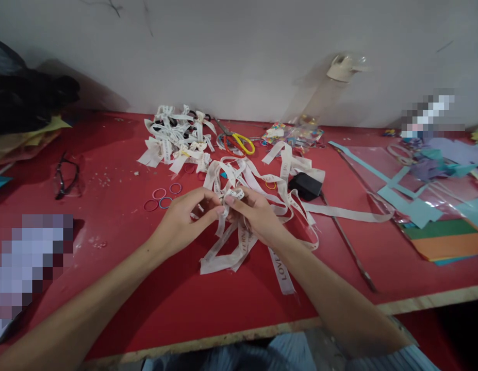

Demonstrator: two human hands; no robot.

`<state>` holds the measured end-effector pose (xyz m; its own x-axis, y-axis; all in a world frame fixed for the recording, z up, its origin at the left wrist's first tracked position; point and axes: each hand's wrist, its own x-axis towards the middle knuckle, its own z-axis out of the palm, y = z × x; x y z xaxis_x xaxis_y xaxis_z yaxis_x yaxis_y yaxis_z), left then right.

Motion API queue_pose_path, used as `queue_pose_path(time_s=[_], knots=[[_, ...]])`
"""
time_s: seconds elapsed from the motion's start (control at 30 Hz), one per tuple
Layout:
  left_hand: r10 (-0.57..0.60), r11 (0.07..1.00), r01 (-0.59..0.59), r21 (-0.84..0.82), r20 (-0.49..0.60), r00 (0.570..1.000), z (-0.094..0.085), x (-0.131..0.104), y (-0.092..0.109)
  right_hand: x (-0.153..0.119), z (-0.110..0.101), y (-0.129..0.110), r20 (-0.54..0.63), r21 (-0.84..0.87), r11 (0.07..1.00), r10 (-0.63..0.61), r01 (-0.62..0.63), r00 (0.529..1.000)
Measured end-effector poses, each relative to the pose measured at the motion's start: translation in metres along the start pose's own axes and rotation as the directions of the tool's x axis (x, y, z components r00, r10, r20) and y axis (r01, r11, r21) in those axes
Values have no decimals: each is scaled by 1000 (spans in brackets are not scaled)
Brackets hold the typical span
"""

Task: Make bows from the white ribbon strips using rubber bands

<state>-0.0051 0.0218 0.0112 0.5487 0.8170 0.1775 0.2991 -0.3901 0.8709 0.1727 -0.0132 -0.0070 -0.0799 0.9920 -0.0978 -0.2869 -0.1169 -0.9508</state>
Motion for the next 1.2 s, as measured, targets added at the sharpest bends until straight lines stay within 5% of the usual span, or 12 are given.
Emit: queue_pose_path(time_s=[0.17,0.57,0.93,1.2], knots=[[-63,995,64,-77,15,998,-1,2,-5,-1,3,-1,-63,-111,993,-53,46,997],[-37,999,33,35,101,994,-3,7,-4,-5,3,-2,-38,-301,948,-121,104,992],[274,890,-320,325,180,945,-14,6,-13,-3,5,-2,-91,-154,988,-12,-2,996],[226,947,-250,200,138,964,-12,7,-13,-1,1,4,-93,-63,998,-5,-1,996]])
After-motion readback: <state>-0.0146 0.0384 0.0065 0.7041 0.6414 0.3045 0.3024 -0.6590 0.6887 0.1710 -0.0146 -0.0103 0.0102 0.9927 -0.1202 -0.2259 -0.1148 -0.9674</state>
